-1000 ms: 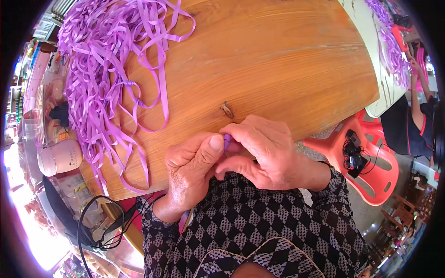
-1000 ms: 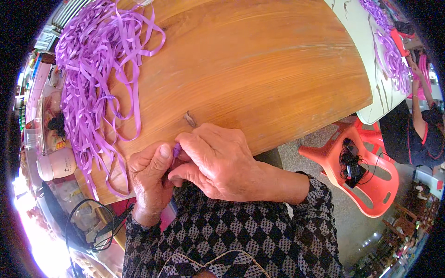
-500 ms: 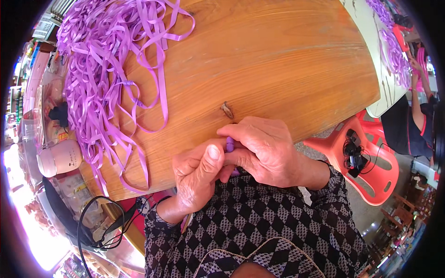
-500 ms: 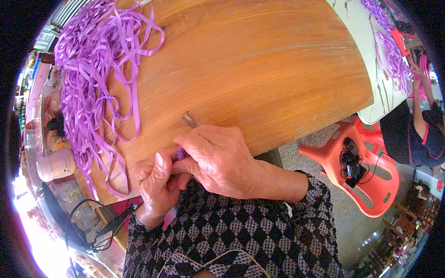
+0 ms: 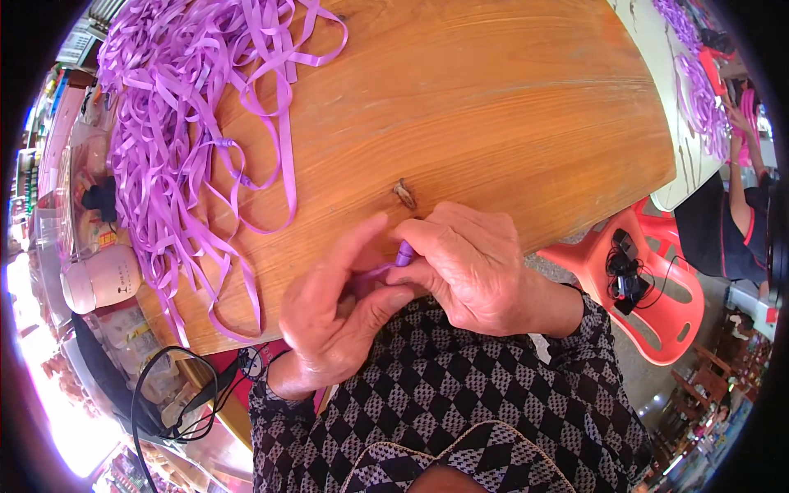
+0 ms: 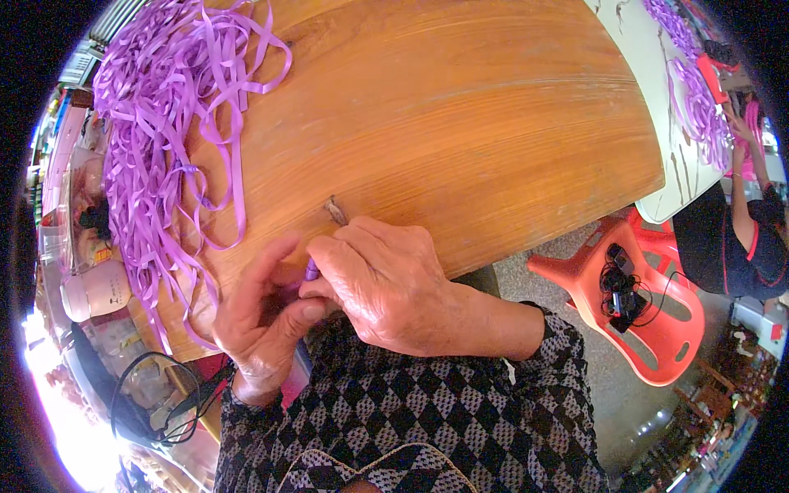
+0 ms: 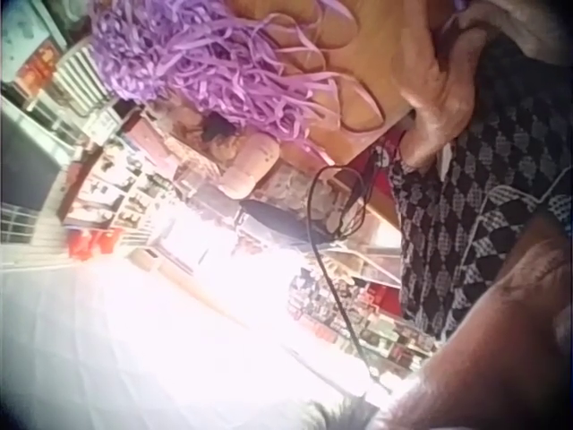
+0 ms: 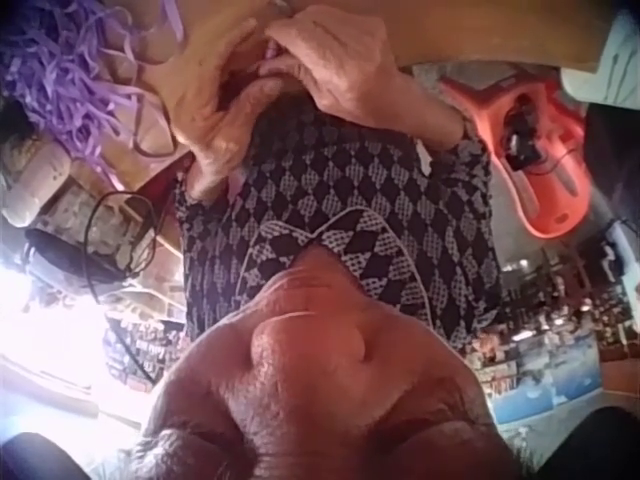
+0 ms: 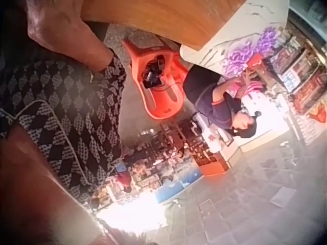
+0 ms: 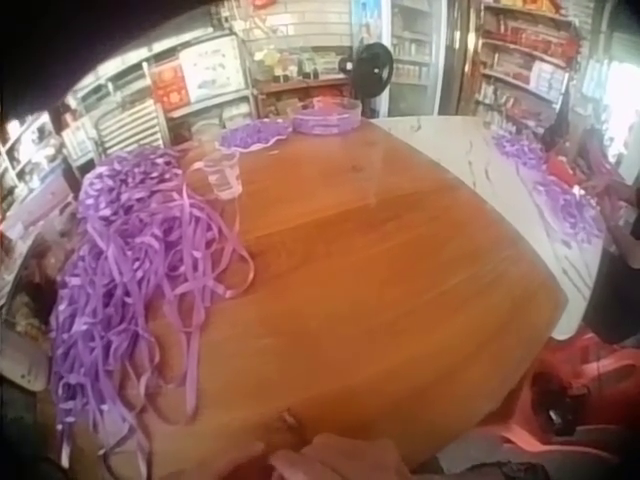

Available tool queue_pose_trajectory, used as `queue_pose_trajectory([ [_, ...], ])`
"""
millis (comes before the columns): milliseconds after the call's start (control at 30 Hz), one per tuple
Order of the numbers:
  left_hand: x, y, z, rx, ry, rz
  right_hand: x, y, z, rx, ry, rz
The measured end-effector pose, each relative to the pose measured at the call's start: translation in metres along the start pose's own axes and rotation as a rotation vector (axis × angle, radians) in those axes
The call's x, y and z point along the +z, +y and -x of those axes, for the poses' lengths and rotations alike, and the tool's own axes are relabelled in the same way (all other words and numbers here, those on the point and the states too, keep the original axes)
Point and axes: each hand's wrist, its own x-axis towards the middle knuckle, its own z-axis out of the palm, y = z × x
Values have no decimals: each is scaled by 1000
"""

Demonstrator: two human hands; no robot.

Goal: The person ties knots in purple ribbons by hand, pulling each ribbon taut to secure the knot before setting it aside.

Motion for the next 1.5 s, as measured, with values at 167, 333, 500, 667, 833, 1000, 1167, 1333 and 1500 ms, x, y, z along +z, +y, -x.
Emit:
queue_pose_trajectory([
  [167,-3,1,-4,336,96,-356,-4,-1,-1,150,-125,-219],
  [333,-8,-1,-6,384,124,-389,-16,-4,-3,296,-251,-413],
  [500,-5,-4,-7,366,127,-365,-16,-5,-4,249,-233,-336],
  [667,-2,-2,-10,388,90,-433,-14,-2,-1,222,-201,-273],
  [833,-7,-5,-13,407,-11,-379,-13,-1,0,186,-248,-288],
  [1000,-9,-9,-11,227,-67,-122,-16,-5,-1,183,-206,-232],
  [1167,0,-9,-5,83,-5,47,-13,-3,-2,53,-105,-154],
  [1333,6,-8,-3,131,120,-121,-5,-6,0,28,-63,-145],
  [1500,9,-7,-4,125,136,-149,-3,-9,3,36,-77,-65],
])
